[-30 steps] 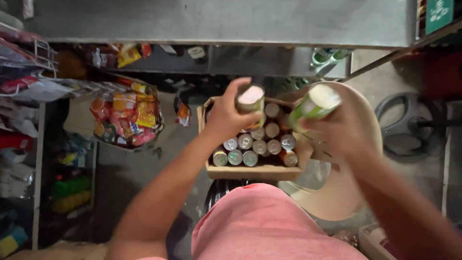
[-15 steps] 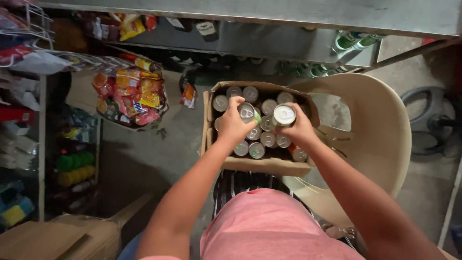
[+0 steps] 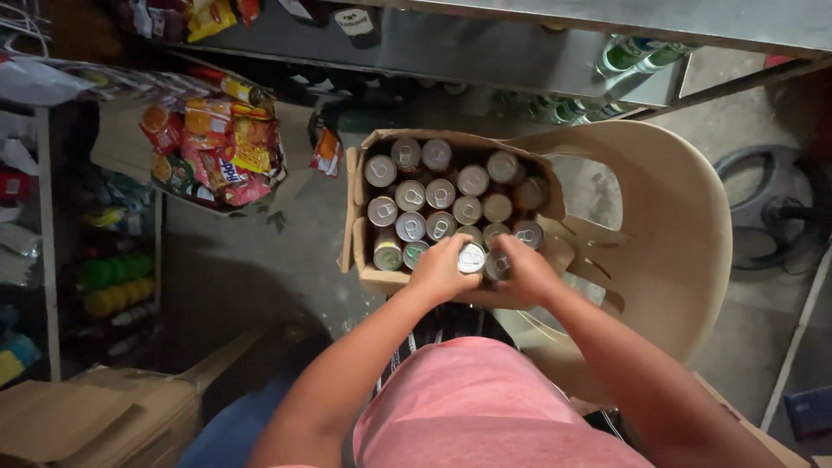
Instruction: Transferring various canned goods from a box into organized rows on a retail shelf.
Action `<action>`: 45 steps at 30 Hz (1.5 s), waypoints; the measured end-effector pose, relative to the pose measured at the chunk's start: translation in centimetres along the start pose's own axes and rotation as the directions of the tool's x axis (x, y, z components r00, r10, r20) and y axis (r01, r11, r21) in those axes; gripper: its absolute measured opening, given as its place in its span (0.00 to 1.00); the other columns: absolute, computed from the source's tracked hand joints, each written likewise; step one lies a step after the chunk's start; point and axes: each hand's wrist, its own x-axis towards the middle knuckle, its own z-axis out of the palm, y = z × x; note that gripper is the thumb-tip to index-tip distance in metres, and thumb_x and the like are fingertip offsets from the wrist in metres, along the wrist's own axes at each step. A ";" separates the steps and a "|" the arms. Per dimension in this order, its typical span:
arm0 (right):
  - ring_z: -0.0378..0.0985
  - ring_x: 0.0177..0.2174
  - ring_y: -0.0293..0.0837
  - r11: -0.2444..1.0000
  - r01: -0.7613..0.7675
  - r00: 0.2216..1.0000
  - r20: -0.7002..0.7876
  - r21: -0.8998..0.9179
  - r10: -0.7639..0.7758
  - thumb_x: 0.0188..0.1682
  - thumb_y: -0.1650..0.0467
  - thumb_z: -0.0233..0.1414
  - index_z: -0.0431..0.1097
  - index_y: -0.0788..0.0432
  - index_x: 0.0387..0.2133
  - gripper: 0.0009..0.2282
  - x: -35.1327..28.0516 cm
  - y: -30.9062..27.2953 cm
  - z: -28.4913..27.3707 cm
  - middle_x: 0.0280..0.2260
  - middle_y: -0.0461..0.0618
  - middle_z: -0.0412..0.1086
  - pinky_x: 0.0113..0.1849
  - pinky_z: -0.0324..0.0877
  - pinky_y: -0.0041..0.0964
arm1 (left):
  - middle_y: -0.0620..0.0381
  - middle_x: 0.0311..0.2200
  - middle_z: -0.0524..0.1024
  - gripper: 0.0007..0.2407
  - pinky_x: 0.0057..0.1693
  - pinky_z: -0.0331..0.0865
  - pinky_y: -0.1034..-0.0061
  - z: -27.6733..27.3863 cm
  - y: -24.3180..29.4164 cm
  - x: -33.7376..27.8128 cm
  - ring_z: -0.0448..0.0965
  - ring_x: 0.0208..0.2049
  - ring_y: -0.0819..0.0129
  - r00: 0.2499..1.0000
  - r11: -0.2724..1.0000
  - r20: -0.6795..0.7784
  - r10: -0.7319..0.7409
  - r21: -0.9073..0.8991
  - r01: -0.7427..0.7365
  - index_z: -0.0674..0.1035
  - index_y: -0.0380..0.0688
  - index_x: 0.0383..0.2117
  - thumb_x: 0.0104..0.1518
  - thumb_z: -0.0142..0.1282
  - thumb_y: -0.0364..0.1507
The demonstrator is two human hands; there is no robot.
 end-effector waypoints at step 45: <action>0.76 0.42 0.58 0.989 0.081 0.897 -0.424 -0.125 -0.127 0.37 0.71 0.60 0.73 0.57 0.38 0.14 2.6 -13.4 -4.3 0.40 0.56 0.72 0.43 0.72 0.48 | 0.51 0.44 0.77 0.15 0.51 0.74 0.63 -10.8 6.8 3.5 0.80 0.45 0.55 0.921 0.914 -0.017 0.389 -0.120 -0.388 0.79 0.47 0.48 0.53 0.61 0.29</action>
